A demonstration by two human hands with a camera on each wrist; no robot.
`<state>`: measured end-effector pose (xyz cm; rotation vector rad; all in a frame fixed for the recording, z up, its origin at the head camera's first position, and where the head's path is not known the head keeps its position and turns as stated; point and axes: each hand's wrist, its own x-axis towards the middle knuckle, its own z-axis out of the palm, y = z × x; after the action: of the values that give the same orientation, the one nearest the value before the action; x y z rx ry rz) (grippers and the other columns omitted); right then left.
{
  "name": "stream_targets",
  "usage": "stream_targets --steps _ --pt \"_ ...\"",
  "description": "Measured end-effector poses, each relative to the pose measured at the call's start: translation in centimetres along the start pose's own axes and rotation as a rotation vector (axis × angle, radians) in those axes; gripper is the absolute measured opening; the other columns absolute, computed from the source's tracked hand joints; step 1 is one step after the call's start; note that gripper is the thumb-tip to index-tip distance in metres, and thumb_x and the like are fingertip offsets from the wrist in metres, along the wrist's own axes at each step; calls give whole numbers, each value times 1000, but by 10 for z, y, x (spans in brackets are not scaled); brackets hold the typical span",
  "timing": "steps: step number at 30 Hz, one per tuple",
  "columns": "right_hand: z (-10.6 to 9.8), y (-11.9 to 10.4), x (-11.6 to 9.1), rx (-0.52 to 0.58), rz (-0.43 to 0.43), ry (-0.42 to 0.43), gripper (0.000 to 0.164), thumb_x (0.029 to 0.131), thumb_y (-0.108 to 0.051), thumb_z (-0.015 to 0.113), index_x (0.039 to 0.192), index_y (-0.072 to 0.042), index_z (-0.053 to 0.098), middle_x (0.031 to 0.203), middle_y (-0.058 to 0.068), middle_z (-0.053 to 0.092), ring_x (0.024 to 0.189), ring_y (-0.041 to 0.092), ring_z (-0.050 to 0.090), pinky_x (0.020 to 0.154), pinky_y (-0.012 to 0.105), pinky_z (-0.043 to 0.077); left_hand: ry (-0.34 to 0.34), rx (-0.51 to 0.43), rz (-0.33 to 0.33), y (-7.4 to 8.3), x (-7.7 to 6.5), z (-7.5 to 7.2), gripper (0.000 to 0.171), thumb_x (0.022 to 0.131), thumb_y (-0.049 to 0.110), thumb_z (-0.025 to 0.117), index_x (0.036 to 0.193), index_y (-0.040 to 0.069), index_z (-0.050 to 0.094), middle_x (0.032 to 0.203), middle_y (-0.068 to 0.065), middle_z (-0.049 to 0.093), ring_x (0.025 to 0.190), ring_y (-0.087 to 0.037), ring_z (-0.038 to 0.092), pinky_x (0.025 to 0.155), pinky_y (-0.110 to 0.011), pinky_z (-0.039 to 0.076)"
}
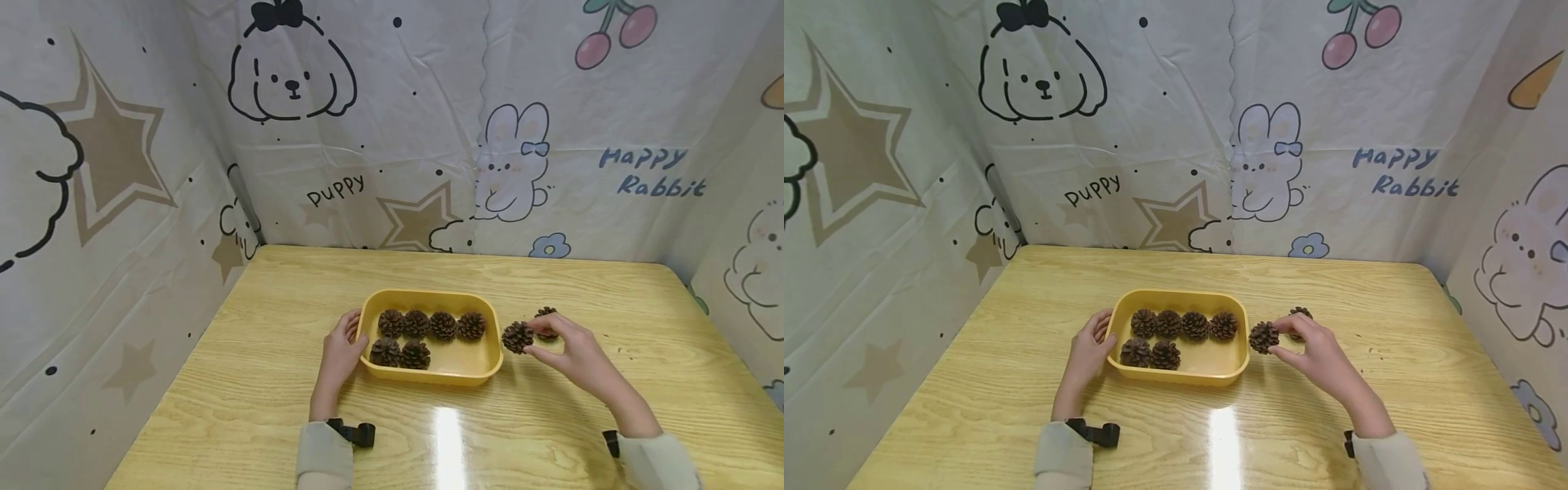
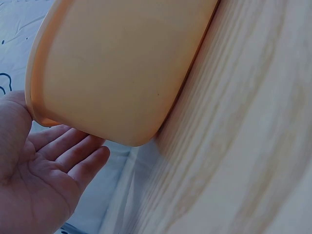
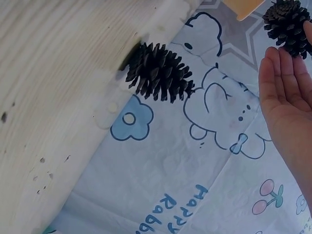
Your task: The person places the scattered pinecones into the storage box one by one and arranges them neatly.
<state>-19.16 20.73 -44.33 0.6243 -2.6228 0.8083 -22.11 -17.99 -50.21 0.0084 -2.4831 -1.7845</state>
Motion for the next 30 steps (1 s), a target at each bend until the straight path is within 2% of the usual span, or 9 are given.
stream_targets --steps 3,10,17,20,24,30 --pt "1 -3 2 8 5 -13 34 77 -10 80 108 -11 68 103 0 69 92 -3 57 79 18 58 2 0 2 1 0 0 51 92 2 55 142 7 48 142 -21 53 135 -35 50 116 -42 45" --pt "6 -9 8 15 -34 -14 32 77 -6 80 107 -8 68 102 2 70 91 18 65 81 31 62 7 -6 -4 2 0 0 50 92 2 55 142 6 48 142 -21 53 135 -34 51 116 -42 45" --pt "14 -13 14 36 -76 -18 34 76 -5 80 108 -6 67 103 2 70 94 14 65 83 38 62 7 -15 -4 0 1 0 50 92 3 55 142 7 48 142 -21 53 135 -34 50 116 -42 44" --pt "18 -15 15 44 -96 -25 35 76 -5 80 108 -5 67 104 3 70 95 19 66 83 41 62 5 -17 -3 0 2 0 50 92 3 55 142 7 48 142 -21 53 135 -34 50 116 -42 44" --pt "22 -18 17 41 -120 -31 35 76 -6 80 108 -6 67 104 2 70 94 22 67 81 39 62 5 -7 2 1 1 0 50 92 2 55 141 6 49 141 -21 53 134 -35 51 116 -42 45" --pt "27 -24 21 60 -106 -75 33 78 -8 79 109 -7 67 104 3 69 94 24 66 81 40 62 7 -5 0 2 0 0 50 92 2 55 141 5 48 141 -22 53 134 -35 51 115 -42 45"
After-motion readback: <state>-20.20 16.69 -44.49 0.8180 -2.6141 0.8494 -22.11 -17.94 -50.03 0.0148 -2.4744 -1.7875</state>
